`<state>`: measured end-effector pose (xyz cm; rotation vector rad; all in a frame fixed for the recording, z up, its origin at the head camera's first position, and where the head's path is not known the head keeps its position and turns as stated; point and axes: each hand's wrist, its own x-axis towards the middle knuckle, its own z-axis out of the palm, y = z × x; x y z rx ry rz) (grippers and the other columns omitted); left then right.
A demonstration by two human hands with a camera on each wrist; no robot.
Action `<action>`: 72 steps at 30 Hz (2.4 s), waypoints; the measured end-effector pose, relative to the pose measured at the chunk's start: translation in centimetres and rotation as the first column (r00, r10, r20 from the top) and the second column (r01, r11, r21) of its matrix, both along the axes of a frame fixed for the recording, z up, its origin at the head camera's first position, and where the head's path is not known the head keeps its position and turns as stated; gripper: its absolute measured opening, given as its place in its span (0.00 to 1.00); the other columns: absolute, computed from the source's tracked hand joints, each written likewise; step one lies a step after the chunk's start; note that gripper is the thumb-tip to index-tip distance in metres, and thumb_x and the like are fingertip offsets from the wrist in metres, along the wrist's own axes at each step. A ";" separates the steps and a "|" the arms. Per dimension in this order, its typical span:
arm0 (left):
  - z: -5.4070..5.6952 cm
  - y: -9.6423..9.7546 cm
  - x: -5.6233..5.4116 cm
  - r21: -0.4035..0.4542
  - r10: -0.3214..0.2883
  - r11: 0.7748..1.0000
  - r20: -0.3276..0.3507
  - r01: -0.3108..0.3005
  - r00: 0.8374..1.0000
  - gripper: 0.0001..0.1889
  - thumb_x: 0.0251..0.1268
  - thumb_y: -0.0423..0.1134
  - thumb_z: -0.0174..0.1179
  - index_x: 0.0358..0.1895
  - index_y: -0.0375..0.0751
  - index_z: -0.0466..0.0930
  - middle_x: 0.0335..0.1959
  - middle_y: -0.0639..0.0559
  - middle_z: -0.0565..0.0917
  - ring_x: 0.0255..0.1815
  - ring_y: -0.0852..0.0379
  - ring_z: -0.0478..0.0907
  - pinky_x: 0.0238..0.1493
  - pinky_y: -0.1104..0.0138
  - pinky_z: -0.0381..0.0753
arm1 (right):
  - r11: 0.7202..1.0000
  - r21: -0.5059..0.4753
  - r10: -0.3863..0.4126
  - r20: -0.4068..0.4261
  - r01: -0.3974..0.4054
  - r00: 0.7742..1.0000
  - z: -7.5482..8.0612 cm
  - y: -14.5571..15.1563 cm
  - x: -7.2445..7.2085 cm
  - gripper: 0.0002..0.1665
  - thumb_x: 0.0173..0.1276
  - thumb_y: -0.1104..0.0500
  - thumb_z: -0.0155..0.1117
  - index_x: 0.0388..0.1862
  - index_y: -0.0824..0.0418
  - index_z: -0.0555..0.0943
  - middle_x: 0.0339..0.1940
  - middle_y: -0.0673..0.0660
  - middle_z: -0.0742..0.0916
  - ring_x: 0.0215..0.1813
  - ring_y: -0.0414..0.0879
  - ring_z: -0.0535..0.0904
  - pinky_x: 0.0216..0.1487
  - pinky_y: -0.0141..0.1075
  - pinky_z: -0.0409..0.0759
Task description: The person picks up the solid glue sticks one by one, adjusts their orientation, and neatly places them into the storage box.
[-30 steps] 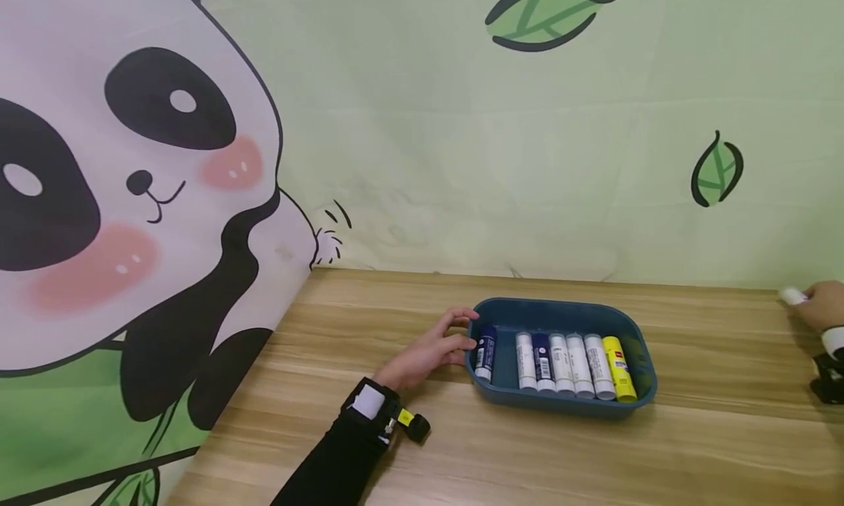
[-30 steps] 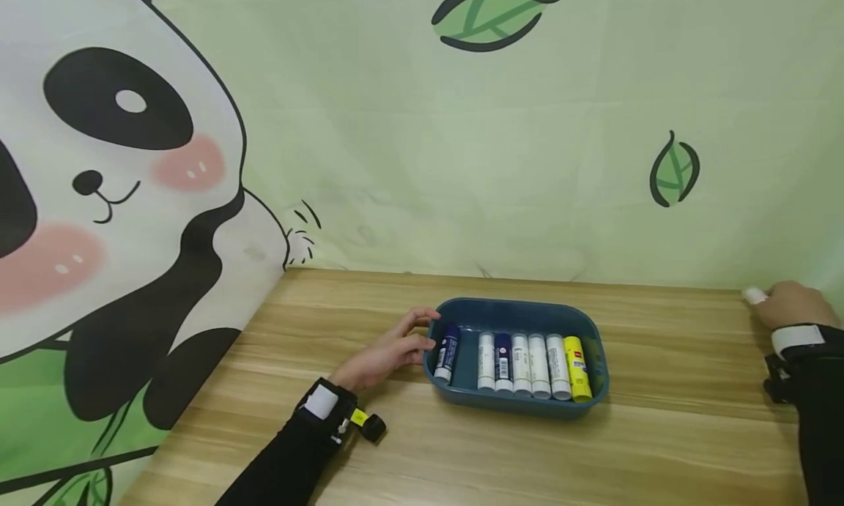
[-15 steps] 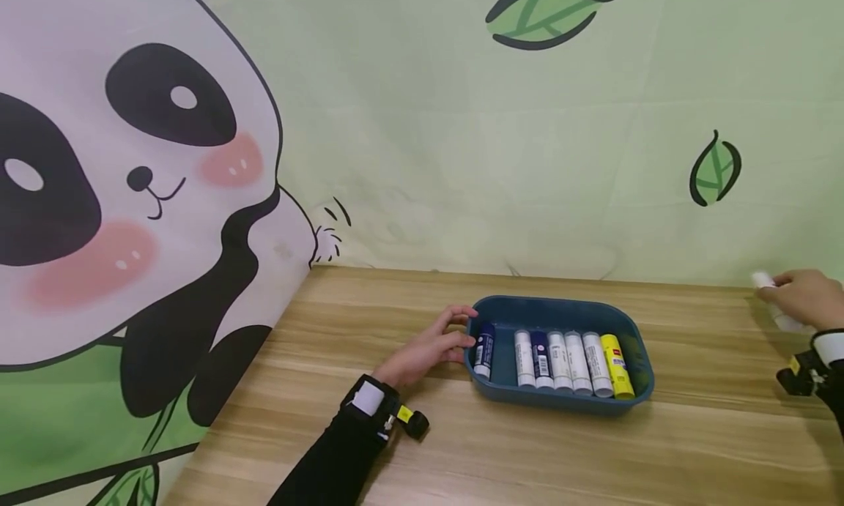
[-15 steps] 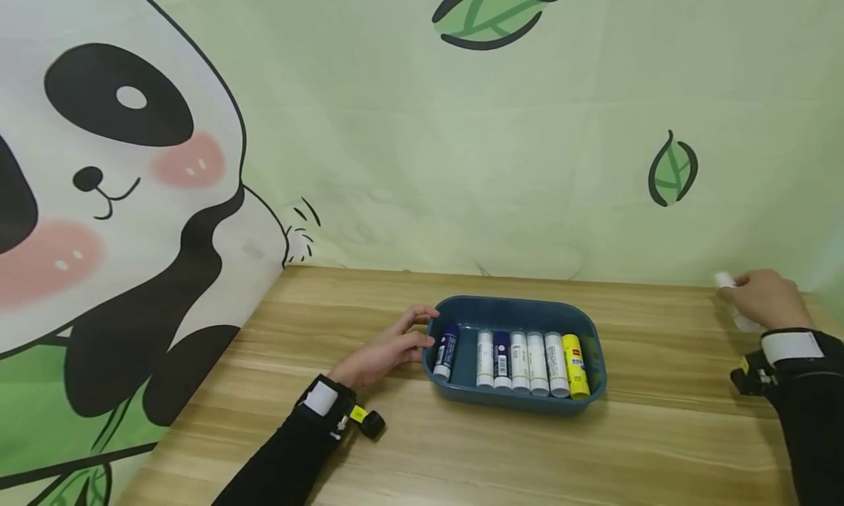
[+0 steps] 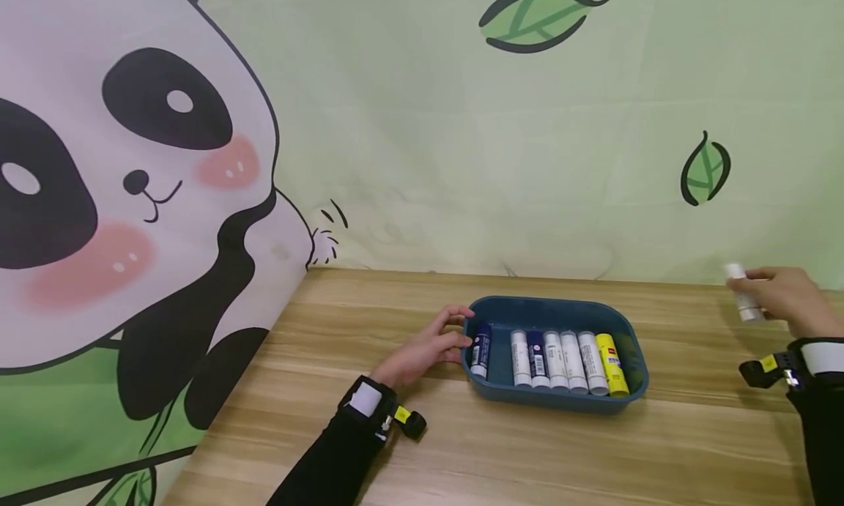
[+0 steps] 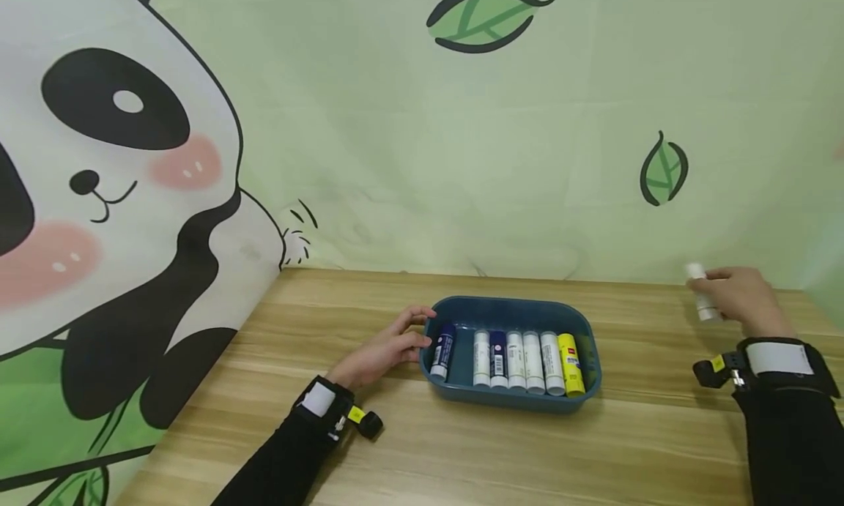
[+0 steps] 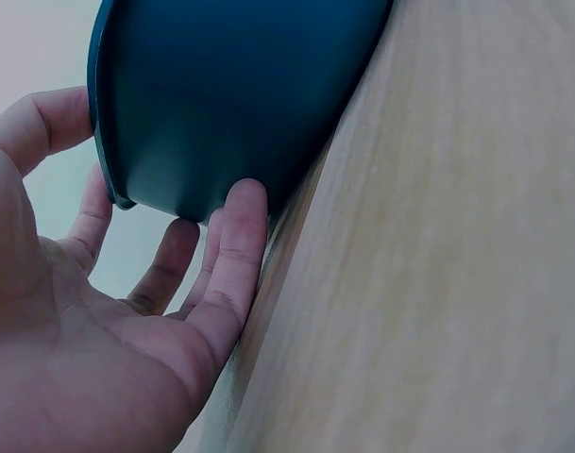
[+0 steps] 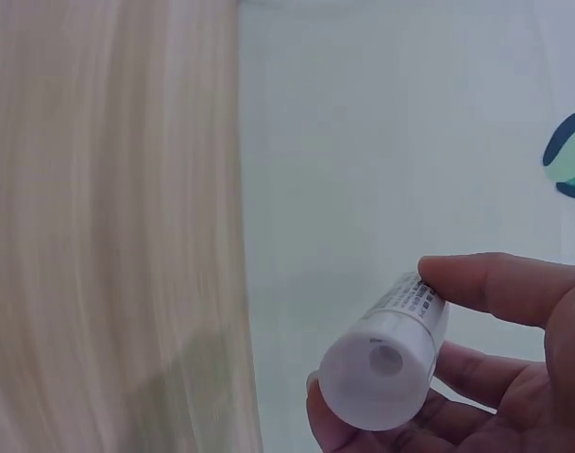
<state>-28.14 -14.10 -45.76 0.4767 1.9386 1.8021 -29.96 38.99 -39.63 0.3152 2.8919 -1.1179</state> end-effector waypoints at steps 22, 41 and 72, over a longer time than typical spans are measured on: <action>-0.1 -0.5 0.1 0.002 0.006 1.000 -0.016 -0.006 1.000 0.22 0.69 0.37 0.54 0.64 0.52 0.63 0.66 0.44 0.58 0.47 0.50 0.75 0.48 0.62 0.78 | 0.988 -0.116 0.102 0.008 -0.100 0.995 -1.3 -3.2 0.8 0.48 0.72 0.39 0.47 0.67 0.82 0.56 0.54 0.78 0.70 0.45 0.59 0.74 0.35 0.38 0.79; -0.3 0.0 -0.3 0.023 -0.005 1.000 -0.003 0.005 1.000 0.22 0.69 0.37 0.55 0.64 0.51 0.63 0.65 0.44 0.59 0.47 0.50 0.76 0.48 0.62 0.78 | 0.964 -0.170 0.204 -0.031 -0.207 0.978 2.3 -5.1 1.6 0.46 0.72 0.43 0.53 0.66 0.82 0.55 0.49 0.74 0.76 0.38 0.49 0.80 0.38 0.45 0.83; -0.2 0.2 -0.1 0.040 -0.010 0.999 -0.009 0.011 1.000 0.23 0.69 0.36 0.54 0.65 0.48 0.62 0.65 0.44 0.59 0.44 0.54 0.75 0.46 0.64 0.78 | 0.947 -0.015 0.320 -0.059 -0.321 0.946 7.5 -11.7 4.2 0.45 0.69 0.42 0.58 0.65 0.78 0.60 0.51 0.76 0.75 0.36 0.52 0.79 0.35 0.41 0.83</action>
